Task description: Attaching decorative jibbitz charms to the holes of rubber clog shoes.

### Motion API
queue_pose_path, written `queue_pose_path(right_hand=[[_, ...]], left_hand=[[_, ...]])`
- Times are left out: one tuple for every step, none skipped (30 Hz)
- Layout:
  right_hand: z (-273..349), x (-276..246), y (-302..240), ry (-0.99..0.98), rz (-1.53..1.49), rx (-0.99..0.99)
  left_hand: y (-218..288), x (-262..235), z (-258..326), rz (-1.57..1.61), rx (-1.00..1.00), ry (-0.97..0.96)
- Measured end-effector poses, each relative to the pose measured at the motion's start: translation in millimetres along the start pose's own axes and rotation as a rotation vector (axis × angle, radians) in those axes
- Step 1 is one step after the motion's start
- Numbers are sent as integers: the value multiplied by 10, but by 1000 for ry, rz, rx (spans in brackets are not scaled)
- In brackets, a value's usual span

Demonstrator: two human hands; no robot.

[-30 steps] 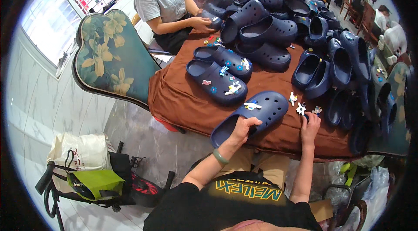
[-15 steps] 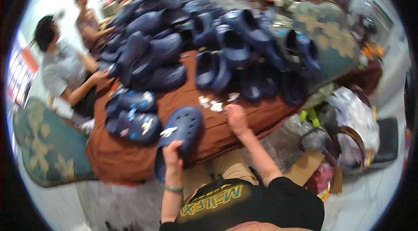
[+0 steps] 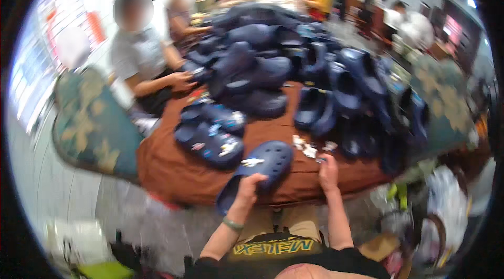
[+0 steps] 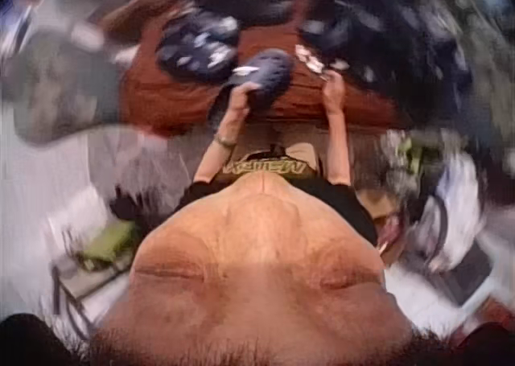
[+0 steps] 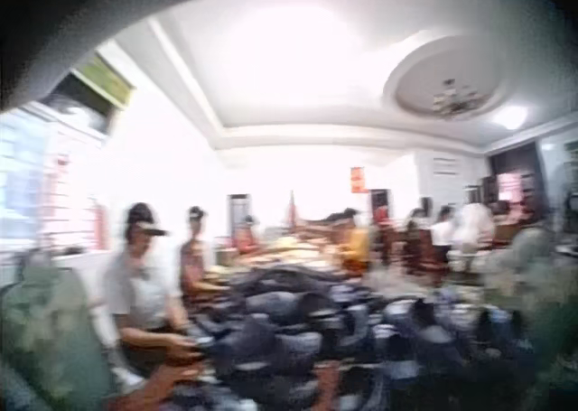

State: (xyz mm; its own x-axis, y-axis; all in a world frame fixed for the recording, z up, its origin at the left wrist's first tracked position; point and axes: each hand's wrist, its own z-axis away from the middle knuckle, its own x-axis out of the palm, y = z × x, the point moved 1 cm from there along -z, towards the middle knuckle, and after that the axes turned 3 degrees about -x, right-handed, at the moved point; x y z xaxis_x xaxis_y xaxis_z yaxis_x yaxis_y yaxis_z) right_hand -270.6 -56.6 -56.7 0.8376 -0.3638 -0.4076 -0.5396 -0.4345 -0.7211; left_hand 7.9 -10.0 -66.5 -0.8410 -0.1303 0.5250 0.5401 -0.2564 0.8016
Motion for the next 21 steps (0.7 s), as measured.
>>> queue_pose_path(right_hand=[[23, -84, 141, 26, 104, 10], [20, -86, 170, 39, 42, 31], [26, -94, 232, 34, 7, 81], [18, -45, 251, 26, -61, 103], [5, -10, 270, 25, -121, 132], [24, 4, 323, -3, -135, 123], [35, 20, 359, 53, -177, 162], [33, 24, 402, 114, -215, 205], [28, -10, 444, 111, -220, 206], [24, -109, 391, 215, -270, 250], [23, -244, 319, 312, -320, 293], [-6, -436, 218, 418, -331, 243], [-45, -671, 113, 524, -342, 194], [-33, -956, 89, 588, -469, 146], [-14, -1249, 106, 649, -594, 102], [-34, -1561, 174, 755, -836, 76], [2, -1814, 193, 869, -1073, 45], [-18, -1937, 89, 930, -1093, 66], [-8, -2040, 4, 994, -1093, 85], [65, -2180, 198, 849, -1210, -2], [162, -2276, 426, 645, -1317, -54]], left_hand=[[89, 176, 10, 97, -127, -103], [132, 285, 10, 168, -152, -97], [250, 419, 87, 175, -112, -67], [237, 338, 73, 180, -132, -99], [224, 273, 62, 182, -158, -140], [180, 238, 79, 195, -142, -116], [172, 227, 81, 181, -101, -106], [170, 224, 81, 164, -66, -101], [174, 223, 82, 163, -64, -96], [195, 234, 99, 154, -44, -116], [190, 233, 137, 150, -22, -130], [157, 214, 150, 153, -17, -117], [118, 185, 155, 157, -15, -92], [108, 184, 167, 156, -20, -77], [99, 177, 193, 156, -27, -71], [146, 233, 239, 169, -60, -80], [176, 275, 242, 178, -100, -95], [155, 264, 181, 175, -120, -93], [90, 237, 100, 164, -73, -62], [18, 228, 75, 149, -36, -28], [162, 379, 129, 98, -40, -41]])
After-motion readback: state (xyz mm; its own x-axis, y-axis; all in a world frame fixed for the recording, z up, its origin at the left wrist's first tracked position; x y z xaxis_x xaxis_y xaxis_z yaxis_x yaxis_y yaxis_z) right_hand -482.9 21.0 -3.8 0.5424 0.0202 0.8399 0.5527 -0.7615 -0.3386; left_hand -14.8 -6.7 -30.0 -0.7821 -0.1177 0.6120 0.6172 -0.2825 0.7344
